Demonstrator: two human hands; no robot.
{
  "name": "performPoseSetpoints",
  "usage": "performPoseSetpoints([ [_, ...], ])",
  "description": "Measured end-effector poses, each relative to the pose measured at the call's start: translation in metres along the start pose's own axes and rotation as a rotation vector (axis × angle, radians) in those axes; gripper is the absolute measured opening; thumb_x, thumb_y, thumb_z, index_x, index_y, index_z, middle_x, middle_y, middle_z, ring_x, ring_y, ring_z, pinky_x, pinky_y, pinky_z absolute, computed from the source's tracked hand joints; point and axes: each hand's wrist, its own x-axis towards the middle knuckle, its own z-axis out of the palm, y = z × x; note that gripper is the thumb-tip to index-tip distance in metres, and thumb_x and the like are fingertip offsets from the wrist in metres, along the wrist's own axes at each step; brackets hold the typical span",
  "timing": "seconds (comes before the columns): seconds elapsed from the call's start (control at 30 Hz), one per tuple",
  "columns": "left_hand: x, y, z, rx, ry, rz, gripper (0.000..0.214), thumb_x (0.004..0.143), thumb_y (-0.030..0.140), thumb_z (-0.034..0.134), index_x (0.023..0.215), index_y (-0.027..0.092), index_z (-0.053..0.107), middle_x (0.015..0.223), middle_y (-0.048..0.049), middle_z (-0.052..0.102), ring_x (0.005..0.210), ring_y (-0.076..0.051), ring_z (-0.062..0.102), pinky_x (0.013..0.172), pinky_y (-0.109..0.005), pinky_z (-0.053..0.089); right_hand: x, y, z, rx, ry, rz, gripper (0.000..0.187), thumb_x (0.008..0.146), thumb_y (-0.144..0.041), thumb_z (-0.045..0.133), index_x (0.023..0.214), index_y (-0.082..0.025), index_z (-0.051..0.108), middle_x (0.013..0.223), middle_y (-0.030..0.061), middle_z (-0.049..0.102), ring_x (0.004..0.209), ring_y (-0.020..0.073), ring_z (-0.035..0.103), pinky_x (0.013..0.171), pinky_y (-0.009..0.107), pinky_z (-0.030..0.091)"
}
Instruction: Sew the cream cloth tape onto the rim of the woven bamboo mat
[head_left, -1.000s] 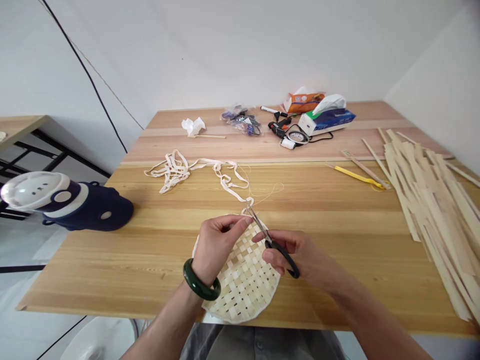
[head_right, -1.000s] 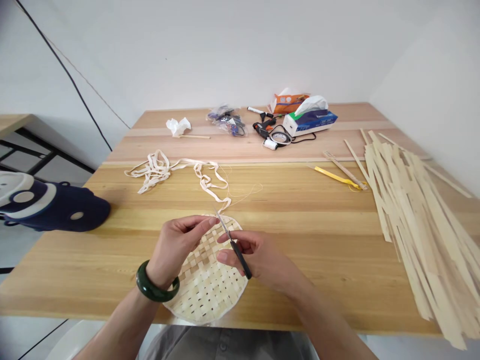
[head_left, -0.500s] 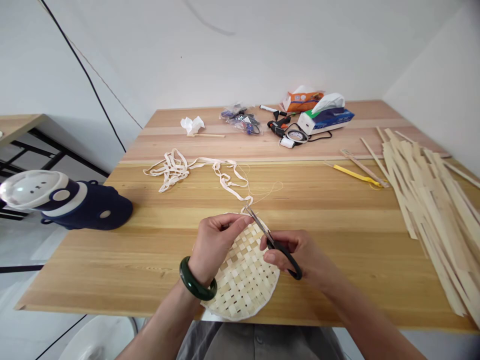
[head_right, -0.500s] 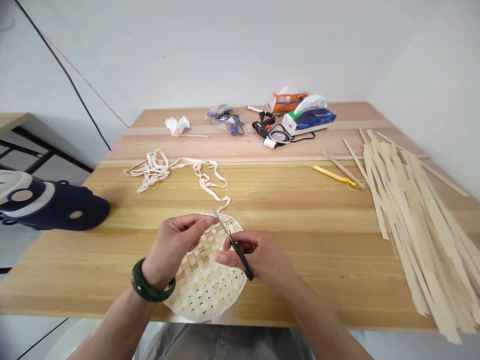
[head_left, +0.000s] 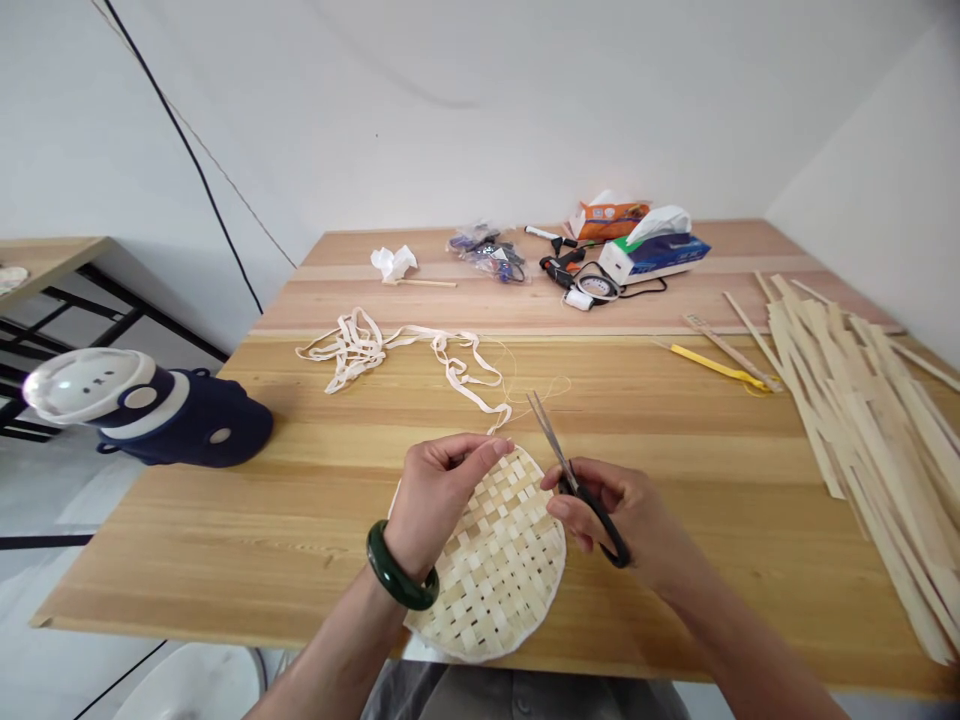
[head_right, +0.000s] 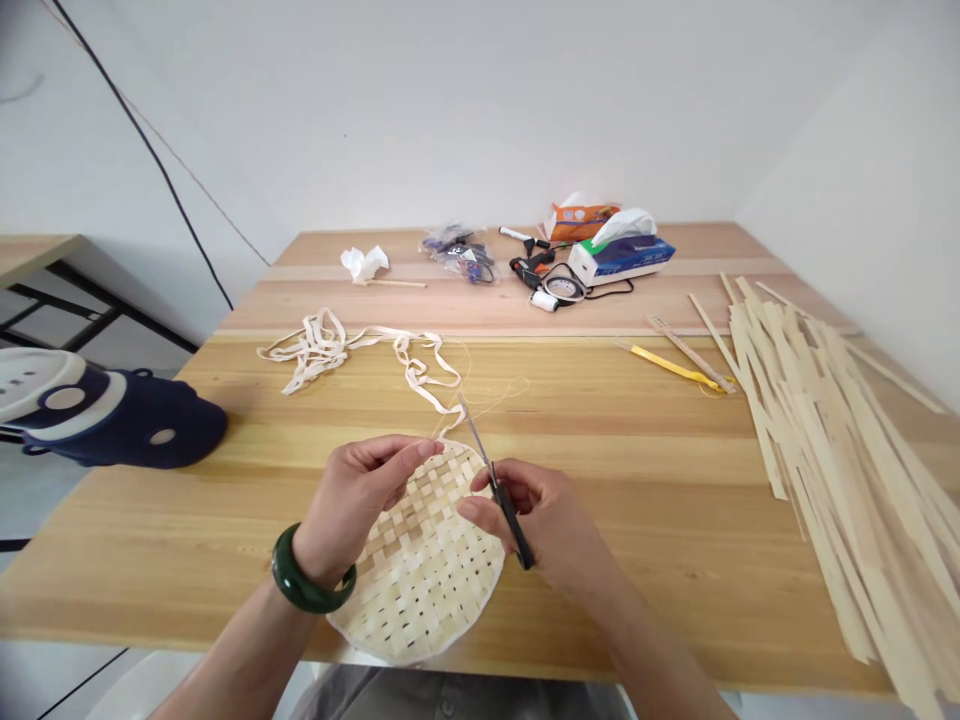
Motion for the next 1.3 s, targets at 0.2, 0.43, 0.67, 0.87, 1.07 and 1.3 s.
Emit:
performPoseSetpoints([
  [0.2,0.0,0.001,-0.006,0.041,0.059,0.041,0.023,0.069,0.043,0.077,0.072,0.02,0.081,0.046,0.0043,0.05,0.045,-0.007,0.032,0.044,-0.022,0.026,0.009,-0.002,-0.07,-0.724,0.425,0.082,0.043,0.072,-0.039,0.072,0.107,-0.019,0.057,0.076,-0.0003,0.063,0.067,0.0154,0.059,0.06,0.025,0.043],
  [0.43,0.006,-0.005,-0.028,0.07,0.198,0.02,0.037,0.066,0.054,0.078,0.082,0.02,0.08,0.047,0.0053,0.041,0.05,-0.008,0.032,0.045,-0.02,0.027,0.018,-0.021,-0.179,-1.143,0.732,0.295,0.028,0.078,-0.027,0.063,0.103,-0.013,0.063,0.081,0.0117,0.069,0.067,0.0227,0.064,0.057,0.029,0.038],
  [0.67,0.007,-0.011,-0.033,0.094,0.187,0.018,0.041,0.069,0.055,0.076,0.088,0.019,0.079,0.051,0.0045,0.041,0.053,-0.009,0.033,0.046,-0.02,0.028,0.029,-0.021,-0.206,-1.247,0.592,0.27,0.026,0.077,-0.026,0.07,0.101,-0.015,0.068,0.084,0.0038,0.071,0.068,0.015,0.065,0.063,0.025,0.046],
  [0.87,0.008,-0.005,-0.025,0.058,0.226,0.071,0.038,0.067,0.053,0.077,0.08,0.017,0.079,0.047,0.0053,0.041,0.049,-0.008,0.034,0.046,-0.021,0.028,0.032,-0.024,-0.212,-1.373,0.627,0.295,0.018,0.084,-0.021,0.065,0.068,-0.015,0.066,0.071,0.008,0.066,0.072,0.0214,0.064,0.065,0.034,0.045],
  [1.07,0.012,0.001,-0.011,-0.336,0.075,0.029,0.029,0.068,0.042,0.08,0.078,0.015,0.079,0.044,0.0086,0.034,0.043,-0.004,0.028,0.043,-0.018,0.023,0.039,-0.029,-0.164,-1.263,0.693,0.019,0.023,0.092,-0.032,0.053,0.082,-0.023,0.072,0.1,0.0168,0.071,0.086,0.0316,0.067,0.065,0.041,0.046],
  [1.3,0.01,0.001,0.003,-0.321,0.116,0.257,0.011,0.081,0.033,0.073,0.081,0.025,0.081,0.124,-0.0036,0.066,0.126,-0.017,0.05,0.099,-0.023,0.041,0.044,-0.041,0.002,0.078,0.032,-0.37,0.024,0.085,-0.04,0.067,0.102,-0.024,0.073,0.114,0.0048,0.071,0.085,0.0184,0.068,0.081,0.038,0.058],
])
